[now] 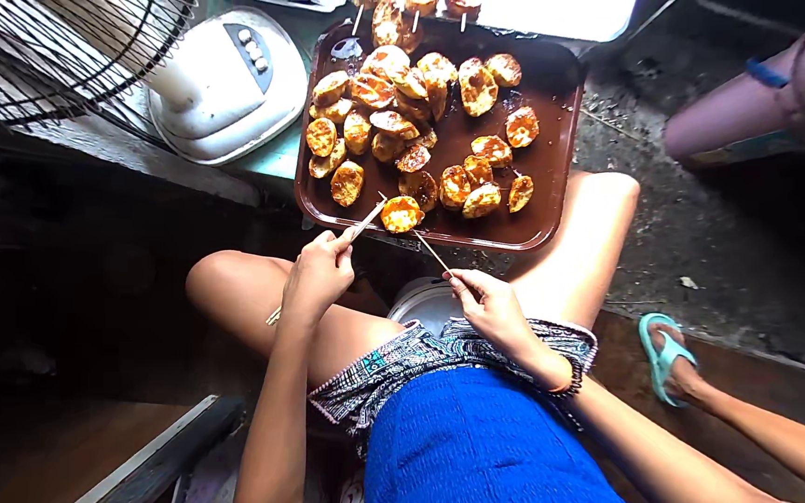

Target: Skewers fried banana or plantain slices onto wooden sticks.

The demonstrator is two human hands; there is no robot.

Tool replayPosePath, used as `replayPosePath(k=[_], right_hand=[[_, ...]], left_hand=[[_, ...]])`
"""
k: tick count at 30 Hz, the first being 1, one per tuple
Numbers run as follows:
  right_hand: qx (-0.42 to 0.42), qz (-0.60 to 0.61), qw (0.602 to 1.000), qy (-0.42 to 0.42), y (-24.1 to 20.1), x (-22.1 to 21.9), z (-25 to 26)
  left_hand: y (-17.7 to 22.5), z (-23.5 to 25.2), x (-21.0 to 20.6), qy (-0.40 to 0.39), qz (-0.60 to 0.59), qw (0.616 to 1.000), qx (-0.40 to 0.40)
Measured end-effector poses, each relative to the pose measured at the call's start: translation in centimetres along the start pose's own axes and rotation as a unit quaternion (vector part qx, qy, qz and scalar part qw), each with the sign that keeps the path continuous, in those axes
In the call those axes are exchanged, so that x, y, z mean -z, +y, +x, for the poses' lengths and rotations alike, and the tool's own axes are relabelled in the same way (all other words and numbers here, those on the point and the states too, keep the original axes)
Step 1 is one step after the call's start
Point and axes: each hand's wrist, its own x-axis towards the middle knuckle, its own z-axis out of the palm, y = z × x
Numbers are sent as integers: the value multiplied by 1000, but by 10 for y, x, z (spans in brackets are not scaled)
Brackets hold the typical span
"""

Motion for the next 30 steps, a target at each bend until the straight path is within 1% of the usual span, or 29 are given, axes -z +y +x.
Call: replayPosePath(k=[2,4,12,14,16,18,19,21,23,25,30], right_hand=[[16,-7,999,28,2,-7,4],[17,4,999,38,2,-14,12],[13,44,998,46,-9,-18,28],[1,64,997,42,-10,-17,27],[-5,82,996,43,-8,-12,23],[8,66,996,64,-5,-7,17],[14,50,996,73,-3,-3,14],[13,25,997,70,0,6,9],[1,28,999,38,-1,13,6],[-20,46,999,1,-2,16,4],[-35,42,998,-18,-2,12,4]], left_hand=[[-4,2,-2,11,-3,999,-30],[-6,3,-2,16,1,999,-47],[5,-16,3,26,9,998,-58],[4,-23,2,38,21,997,-66],[1,-30,4,71,45,994,-71],[-1,-37,11,122,81,988,-52],[-2,-39,14,147,91,984,-30],[-3,-38,15,174,93,979,46],[-4,-30,10,159,88,975,131],[-3,-21,3,125,74,974,175],[9,-18,-4,83,31,985,146]])
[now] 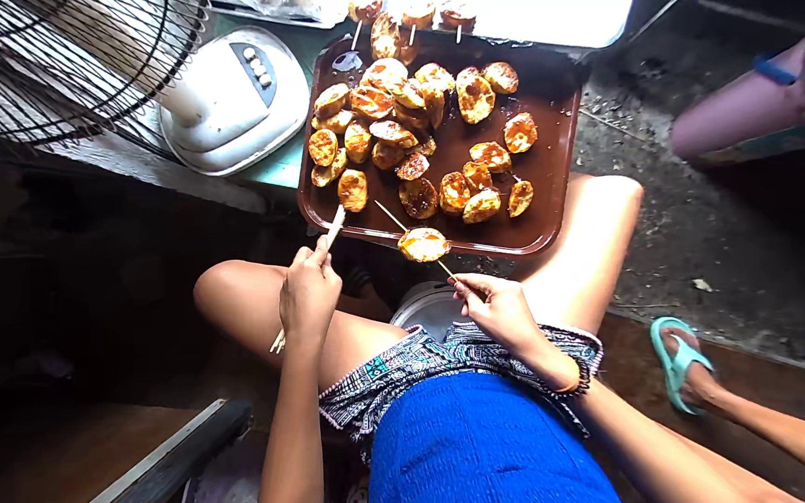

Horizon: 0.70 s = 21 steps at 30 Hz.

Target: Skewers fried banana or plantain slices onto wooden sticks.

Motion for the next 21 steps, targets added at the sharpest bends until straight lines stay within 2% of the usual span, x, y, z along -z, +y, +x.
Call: replayPosePath(k=[2,5,10,14,17,21], right_hand=[[-9,0,1000,6,0,-1,0],[-12,-14,1000,22,3,2,-5],[-1,-45,999,29,8,5,-18],[14,-55,998,24,2,3,-20],[39,-53,997,45,-10,0,-7],[19,-58,998,32,-17,6,-1]], left_hand=[[7,-7,1,-25,-4,999,-20],[22,-20,11,-62,61,996,-11],[28,-28,44,-60,99,993,7],[30,-18,43,-88,102,991,-8],[34,-10,27,-59,43,996,-45],[38,-10,25,-13,4,998,-55]])
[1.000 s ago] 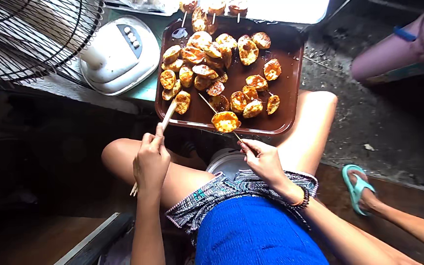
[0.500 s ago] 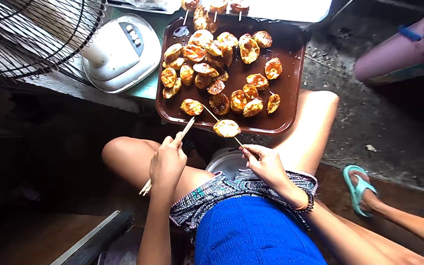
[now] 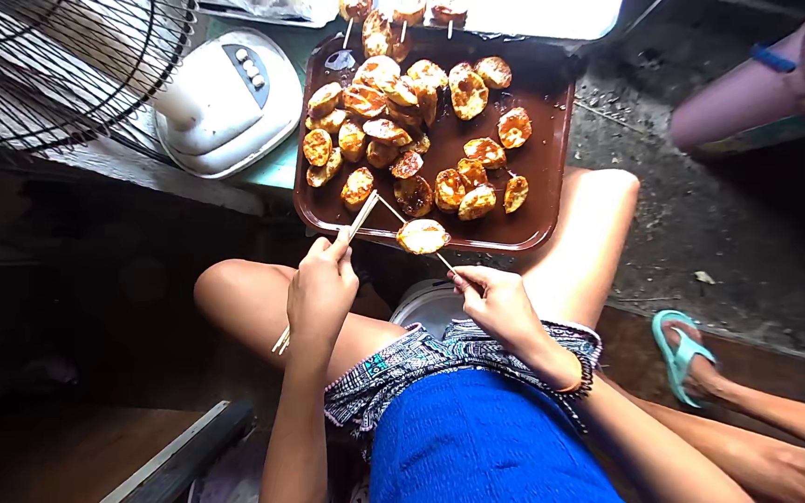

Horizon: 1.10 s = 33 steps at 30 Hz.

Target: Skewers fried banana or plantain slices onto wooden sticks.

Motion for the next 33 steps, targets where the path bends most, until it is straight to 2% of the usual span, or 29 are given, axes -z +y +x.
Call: replayPosePath(k=[3,6,11,14,17,20,26,33], right_hand=[[-2,13,1000,0,5,-1,-5],[14,28,999,15,5,-12,4],[24,8,999,38,2,-19,26],[42,-34,997,56,9,-16,11],[43,-56,995,64,23,-12,-10],[35,-63,995,63,33,-11,-16],[42,-90,993,70,39,-1,-2],[43,-114,991,45,40,20,16]], left_hand=[[-8,4,3,48,30,997,47],[-14,13,-3,0,66,992,109],[-10,-1,-10,-45,36,995,77],[-2,-17,0,-57,79,991,86],[2,-25,9,2,81,993,88],[4,-11,-14,74,72,993,54],[4,4,-74,92,67,993,37],[-16,13,-81,87,72,993,29]])
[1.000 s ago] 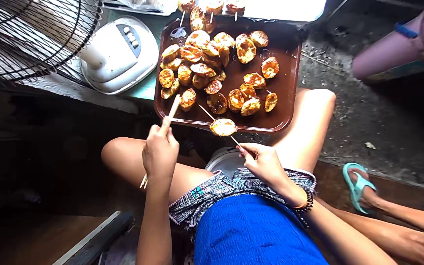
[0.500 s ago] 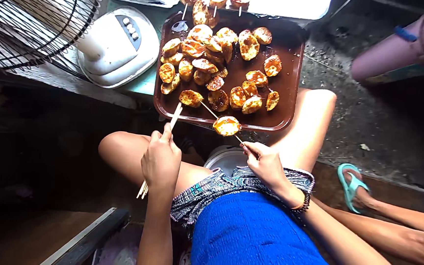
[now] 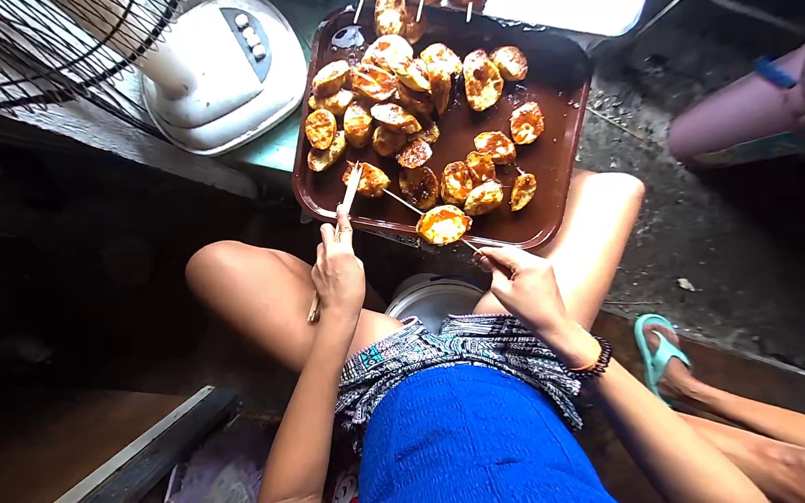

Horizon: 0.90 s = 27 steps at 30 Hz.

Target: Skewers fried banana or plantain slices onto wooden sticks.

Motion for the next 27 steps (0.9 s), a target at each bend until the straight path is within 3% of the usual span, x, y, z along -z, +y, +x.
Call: replayPosePath(k=[7,27], right_hand=[[13,-3,1000,-25,-12,12,14],[-14,23,999,-47,-42,-28,53]], left_hand=[[-5,2,-4,-5,-35,999,-11],[-16,13,9,-62,-116,991,-21]])
